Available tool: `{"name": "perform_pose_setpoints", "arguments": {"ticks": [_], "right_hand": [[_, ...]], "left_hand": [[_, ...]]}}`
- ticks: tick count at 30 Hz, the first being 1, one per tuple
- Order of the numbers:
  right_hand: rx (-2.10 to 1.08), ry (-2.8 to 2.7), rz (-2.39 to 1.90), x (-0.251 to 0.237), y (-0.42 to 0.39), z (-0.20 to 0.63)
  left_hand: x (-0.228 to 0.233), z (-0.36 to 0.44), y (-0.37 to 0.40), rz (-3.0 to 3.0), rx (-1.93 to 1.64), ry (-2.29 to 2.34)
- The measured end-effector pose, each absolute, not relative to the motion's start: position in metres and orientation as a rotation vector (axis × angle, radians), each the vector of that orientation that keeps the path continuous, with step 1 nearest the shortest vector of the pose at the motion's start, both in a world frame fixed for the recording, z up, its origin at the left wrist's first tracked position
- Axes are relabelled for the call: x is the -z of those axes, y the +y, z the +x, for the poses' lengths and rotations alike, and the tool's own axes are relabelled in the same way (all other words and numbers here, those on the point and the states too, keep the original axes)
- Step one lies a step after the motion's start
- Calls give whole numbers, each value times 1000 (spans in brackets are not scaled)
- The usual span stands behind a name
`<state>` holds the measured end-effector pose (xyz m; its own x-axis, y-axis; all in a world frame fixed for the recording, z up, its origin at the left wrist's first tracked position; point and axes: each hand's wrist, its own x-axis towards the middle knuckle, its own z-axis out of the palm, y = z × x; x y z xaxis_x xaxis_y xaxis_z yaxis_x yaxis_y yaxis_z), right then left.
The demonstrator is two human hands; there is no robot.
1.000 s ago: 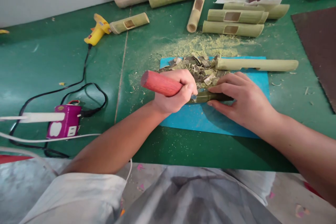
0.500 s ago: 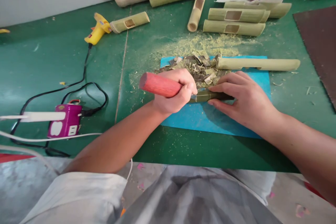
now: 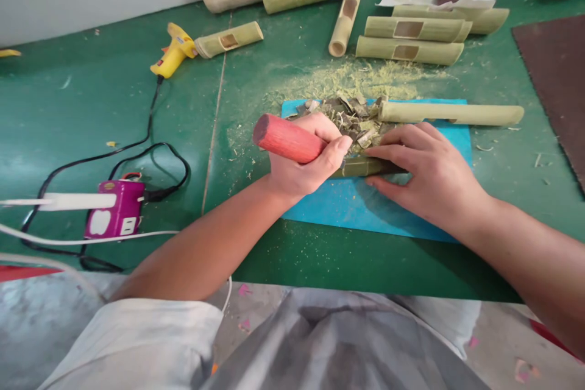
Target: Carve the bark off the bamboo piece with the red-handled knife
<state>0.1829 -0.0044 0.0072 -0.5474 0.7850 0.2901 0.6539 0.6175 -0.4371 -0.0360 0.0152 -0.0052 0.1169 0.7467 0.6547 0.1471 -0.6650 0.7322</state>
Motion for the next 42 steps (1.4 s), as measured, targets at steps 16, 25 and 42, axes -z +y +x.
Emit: {"name": "perform_pose_setpoints", "arguments": {"ticks": [16,25,42], "right_hand": [[-311,-2438,-1088,-8,-6,183],[-369,-2399,-1051,-5,-7,181],[-255,-2367,-1141,-1,-32,157]], "left_hand": [[-1,-36,13,1808,-1547,981],[0,-36,10,1943,-1493,882],[7,-26,10,2050,-1596,994]]}}
